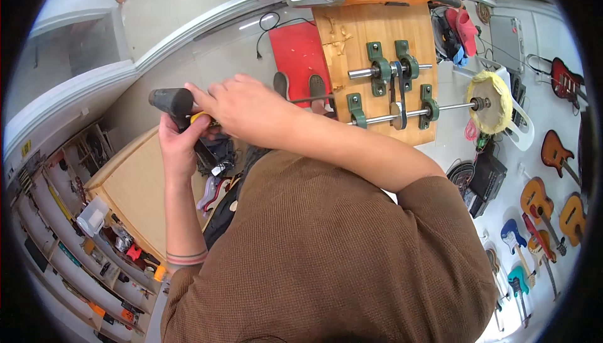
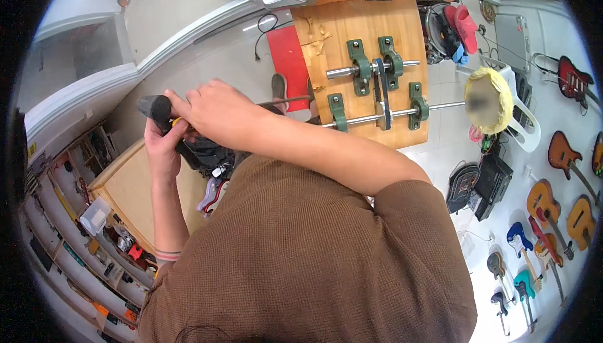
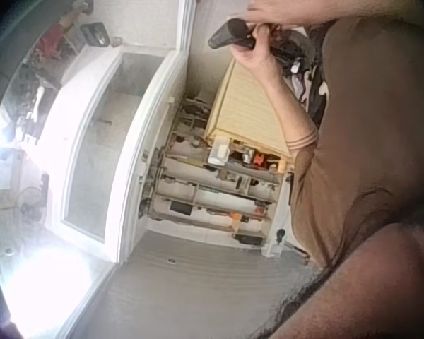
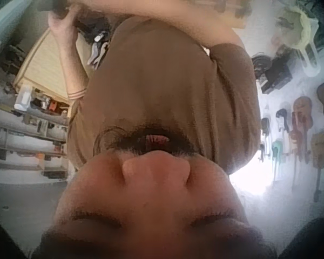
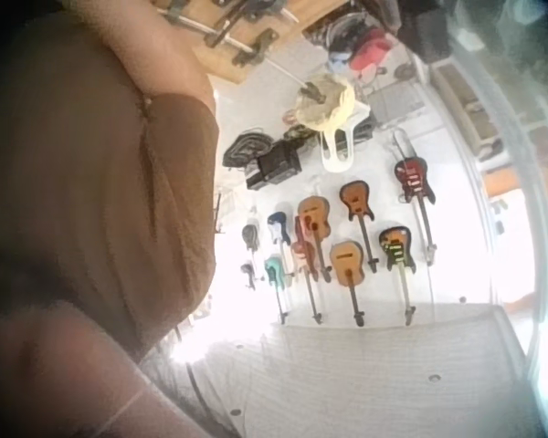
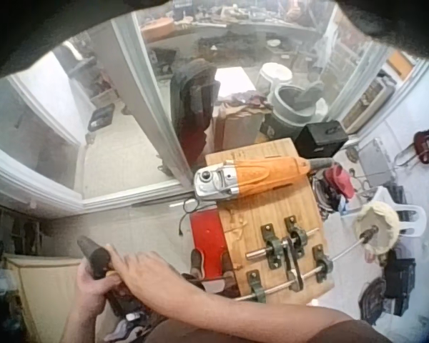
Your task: The person holds a chisel against a rotating buffing wheel mounted on a workbench and then uses a handheld file to sharpen the edge of the tool.
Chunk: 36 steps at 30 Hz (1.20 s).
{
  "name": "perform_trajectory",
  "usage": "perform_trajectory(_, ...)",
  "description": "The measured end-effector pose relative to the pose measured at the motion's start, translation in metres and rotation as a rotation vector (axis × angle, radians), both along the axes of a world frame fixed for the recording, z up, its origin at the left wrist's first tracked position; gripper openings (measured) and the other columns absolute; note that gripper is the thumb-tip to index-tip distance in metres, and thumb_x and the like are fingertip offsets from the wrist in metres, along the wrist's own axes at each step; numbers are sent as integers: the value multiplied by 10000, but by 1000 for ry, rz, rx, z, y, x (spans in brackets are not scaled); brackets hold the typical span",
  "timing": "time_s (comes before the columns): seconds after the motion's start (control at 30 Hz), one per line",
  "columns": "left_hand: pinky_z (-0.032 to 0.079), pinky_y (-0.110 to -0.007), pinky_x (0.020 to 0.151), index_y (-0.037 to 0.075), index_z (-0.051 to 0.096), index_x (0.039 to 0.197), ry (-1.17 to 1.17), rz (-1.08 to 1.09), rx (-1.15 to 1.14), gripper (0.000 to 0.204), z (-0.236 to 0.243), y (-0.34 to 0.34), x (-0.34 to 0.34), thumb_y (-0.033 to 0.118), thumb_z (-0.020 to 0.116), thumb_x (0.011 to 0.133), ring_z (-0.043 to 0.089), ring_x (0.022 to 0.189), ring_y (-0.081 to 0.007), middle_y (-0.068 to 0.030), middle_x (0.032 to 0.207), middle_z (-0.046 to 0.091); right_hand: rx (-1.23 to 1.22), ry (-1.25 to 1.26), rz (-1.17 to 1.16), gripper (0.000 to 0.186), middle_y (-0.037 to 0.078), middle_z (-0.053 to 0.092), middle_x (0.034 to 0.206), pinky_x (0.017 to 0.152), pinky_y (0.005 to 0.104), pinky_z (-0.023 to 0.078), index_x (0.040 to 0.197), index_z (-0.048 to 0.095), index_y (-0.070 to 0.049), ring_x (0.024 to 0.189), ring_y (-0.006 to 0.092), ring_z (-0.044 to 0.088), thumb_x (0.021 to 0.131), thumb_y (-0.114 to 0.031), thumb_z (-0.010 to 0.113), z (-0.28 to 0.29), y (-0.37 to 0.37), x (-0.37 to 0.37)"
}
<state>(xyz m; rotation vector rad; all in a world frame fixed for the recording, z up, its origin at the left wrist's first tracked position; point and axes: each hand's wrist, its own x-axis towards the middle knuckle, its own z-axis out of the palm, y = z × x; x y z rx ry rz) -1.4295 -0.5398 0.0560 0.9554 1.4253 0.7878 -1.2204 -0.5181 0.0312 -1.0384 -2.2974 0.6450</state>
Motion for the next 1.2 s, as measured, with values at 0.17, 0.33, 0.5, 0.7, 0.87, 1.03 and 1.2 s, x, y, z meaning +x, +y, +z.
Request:
perform_trajectory(0.17,545,-292,617,50,543,1095,-44,66,12,244,-26,2,-71,83,734,946,678,699,-185,-75,934,663,-143,102,-459,298,141,652,1021,756,455,554,1111,678,-61,917,334,672,864,-197,773,-1,-56,75)
perform_trajectory(0.33,498,-304,626,100,525,1081,-201,159,-63,187,-67,22,-113,108,691,994,650,700,-208,-44,933,642,-265,-466,-904,291,163,657,1010,776,472,555,1017,668,-39,922,382,675,857,-251,786,-37,-103,103)
perform_trajectory(0.5,525,-296,599,94,533,1071,-358,115,-88,224,-101,27,-136,118,731,970,682,674,-204,-59,904,660,-100,-530,-1047,284,132,659,911,731,489,496,866,639,-35,887,348,661,827,-257,811,-63,-97,81)
perform_trajectory(0.7,532,-303,609,96,526,1059,-387,62,-152,220,-107,12,-160,109,724,967,683,681,-201,-63,899,653,-89,-491,-1095,199,108,676,863,758,483,477,843,651,-71,874,329,649,854,-226,775,-70,-96,72)
perform_trajectory(0.87,537,-270,569,103,517,1050,-377,59,-208,215,-101,-2,-180,124,718,976,685,671,-183,-46,866,628,-38,-437,-1272,111,148,696,877,832,486,501,938,705,-37,885,361,643,874,-125,727,-80,-103,94)
perform_trajectory(1.03,534,-274,570,97,510,1040,-379,25,-196,222,-109,-1,-200,132,720,976,683,670,-187,-49,869,628,40,-527,-1226,116,159,698,882,838,484,505,949,714,-29,902,369,643,879,-118,690,-77,-103,71)
perform_trajectory(1.2,531,-284,586,90,506,1037,-384,-14,-164,224,-107,9,-204,137,717,979,680,671,-190,-56,866,628,-127,-444,-1007,124,152,681,917,858,493,498,921,715,-41,961,351,638,879,-118,627,-59,-111,28)
